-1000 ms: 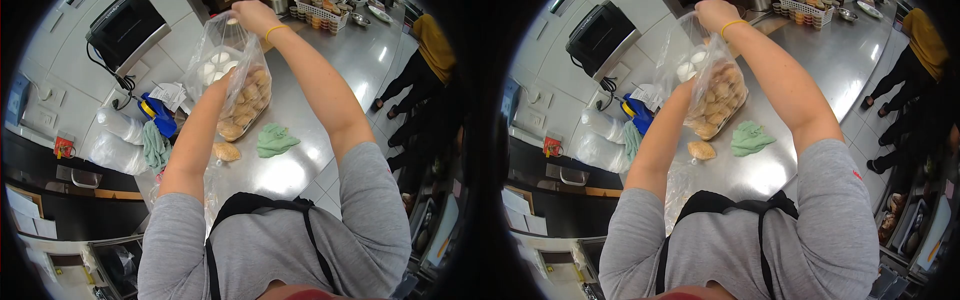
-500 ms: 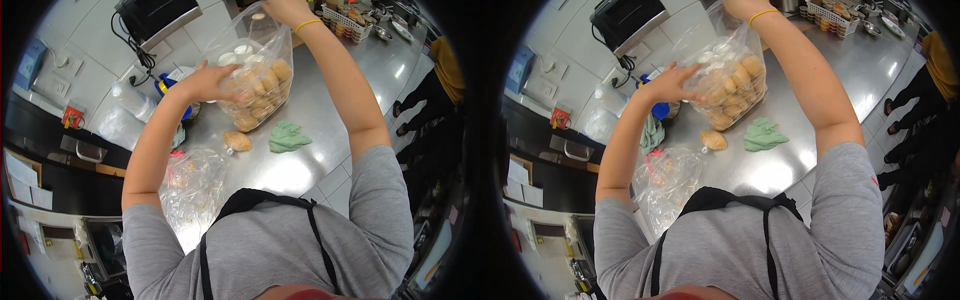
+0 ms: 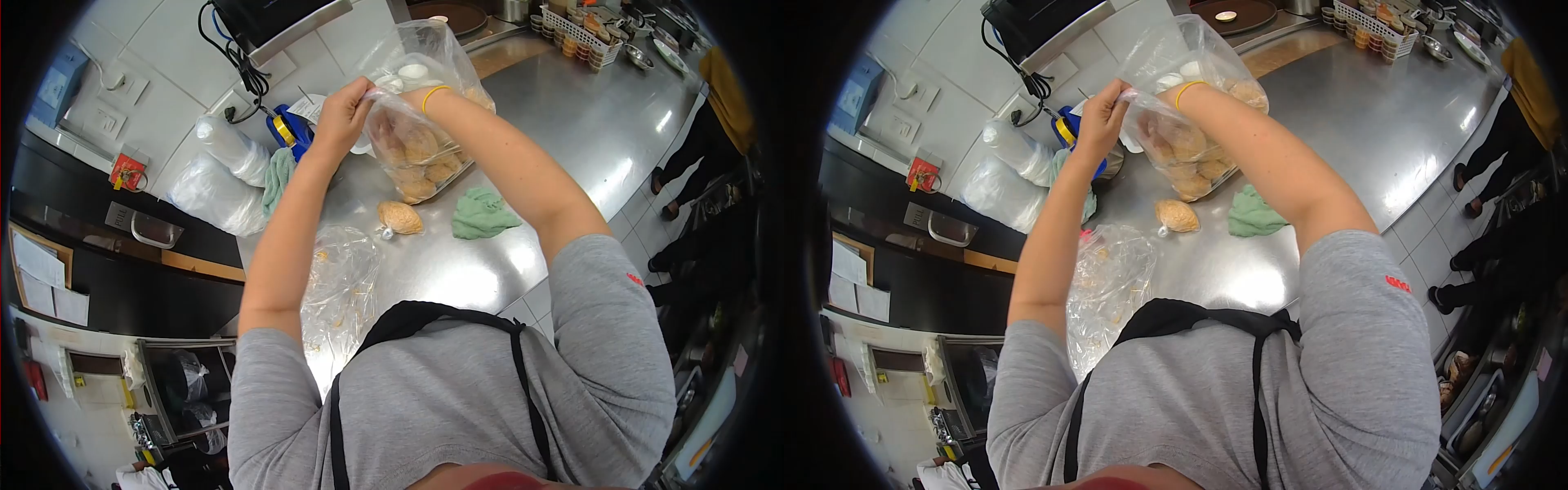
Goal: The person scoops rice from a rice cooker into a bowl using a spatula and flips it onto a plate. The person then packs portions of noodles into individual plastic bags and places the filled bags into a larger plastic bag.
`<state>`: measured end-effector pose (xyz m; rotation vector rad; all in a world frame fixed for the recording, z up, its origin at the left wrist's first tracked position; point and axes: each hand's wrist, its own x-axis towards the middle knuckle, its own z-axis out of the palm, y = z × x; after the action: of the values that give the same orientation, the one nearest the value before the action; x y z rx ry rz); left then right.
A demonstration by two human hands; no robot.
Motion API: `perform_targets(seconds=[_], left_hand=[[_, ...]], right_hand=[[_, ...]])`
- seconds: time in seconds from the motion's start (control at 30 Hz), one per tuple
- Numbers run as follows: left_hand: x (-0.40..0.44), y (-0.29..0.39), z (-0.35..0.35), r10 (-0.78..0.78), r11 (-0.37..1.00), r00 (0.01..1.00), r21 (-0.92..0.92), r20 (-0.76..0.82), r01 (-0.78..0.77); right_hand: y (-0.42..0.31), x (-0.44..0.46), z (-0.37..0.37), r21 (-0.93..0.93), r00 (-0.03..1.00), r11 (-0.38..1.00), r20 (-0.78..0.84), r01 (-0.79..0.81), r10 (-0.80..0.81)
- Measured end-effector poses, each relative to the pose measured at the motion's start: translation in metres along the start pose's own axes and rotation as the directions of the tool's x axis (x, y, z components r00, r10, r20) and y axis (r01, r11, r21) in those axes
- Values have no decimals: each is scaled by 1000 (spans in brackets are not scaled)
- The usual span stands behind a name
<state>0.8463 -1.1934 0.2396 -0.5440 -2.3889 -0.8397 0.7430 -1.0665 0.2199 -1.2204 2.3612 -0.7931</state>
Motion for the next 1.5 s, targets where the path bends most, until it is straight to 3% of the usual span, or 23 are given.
perform_targets(seconds=[0.1, 0.2, 0.3, 0.37, 0.43, 0.53, 0.6, 0.67, 0.77, 0.83, 0.87, 0.9, 0.93, 1.0, 1.07, 1.1, 1.13, 1.17, 1.23, 1.27, 1.33, 1.43, 1.5], left_hand=[[2, -3, 14, 2, 1000, 988, 16, -157, 1], [13, -6, 13, 47, 999, 983, 32, -179, -41], [22, -5, 12, 37, 998, 984, 51, -174, -28], [27, -7, 13, 56, 998, 982, 45, -179, -48], [31, -6, 12, 73, 997, 980, 45, -187, -66], [37, 0, 10, 118, 993, 979, 32, -167, -114], [39, 4, 10, 211, 976, 967, 89, -140, -200], [38, 1, 9, 187, 979, 973, 107, -138, -173], [33, 3, 5, 167, 977, 978, 152, -123, -148], [29, 5, -5, 174, 971, 978, 185, -115, -151], [27, 6, -12, 193, 960, 979, 219, -69, -174], [26, 7, -20, 207, 948, 978, 251, -26, -194], [24, 8, -26, 206, 948, 978, 252, -30, -192], [20, 14, -36, 333, 880, 940, 336, 73, -337], [14, 26, -42, 285, 890, 951, 335, 117, -308], [10, 31, -44, 228, 900, 961, 343, 154, -268], [7, 34, -44, 231, 899, 961, 345, 153, -271], [4, 36, -42, 245, 897, 954, 332, 174, -291], [-2, 46, -40, 261, 894, 945, 319, 197, -314], [-5, 53, -39, 241, 903, 944, 305, 225, -303], [-11, 60, -36, 201, 919, 940, 278, 277, -279], [-15, 64, -33, 123, 946, 929, 242, 350, -216], [-14, 65, -33, 59, 967, 909, 202, 414, -154]], right_hand=[[2, -4, -7, -101, 1000, 995, -3, 26, -26], [3, -12, -20, -183, 997, 981, 61, 63, -53], [3, -17, -22, -208, 965, 971, 253, 117, -62], [8, -14, -24, -86, 875, 977, 466, 197, -135], [8, -3, -16, -197, 894, 961, 439, 192, -89], [10, 0, -15, -182, 867, 978, 499, 105, -1], [21, 10, -10, -200, 857, 970, 515, 137, -15], [32, 20, -5, -218, 846, 961, 533, 170, -29], [36, 15, -5, -155, 854, 970, 514, 190, -85], [18, -8, -27, 3, 959, 998, 279, 57, -55], [12, -14, -33, 100, 979, 974, -3, 202, -203], [6, -20, -39, 149, 905, 920, -291, 362, -309], [-9, -35, -46, 148, 905, 920, -288, 363, -311], [-46, -83, -42, 161, 809, 870, -477, 465, -344], [-73, -125, 4, -202, 961, 950, -94, 237, -260], [-74, -120, 33, -105, 967, 986, 234, 129, -102], [-55, -105, 82, -194, 932, 946, 305, 262, -195], [-44, -93, 124, -288, 955, 937, 273, 196, -115], [-7, -78, 200, -399, 966, 903, -127, 157, -224], [2, -72, 216, -402, 965, 902, -131, 158, -227], [4, -72, 229, -375, 910, 918, -325, 126, -258], [3, -89, 232, -502, 911, 847, -244, 174, -332], [0, -88, 228, -450, 909, 877, -271, 170, -316]])
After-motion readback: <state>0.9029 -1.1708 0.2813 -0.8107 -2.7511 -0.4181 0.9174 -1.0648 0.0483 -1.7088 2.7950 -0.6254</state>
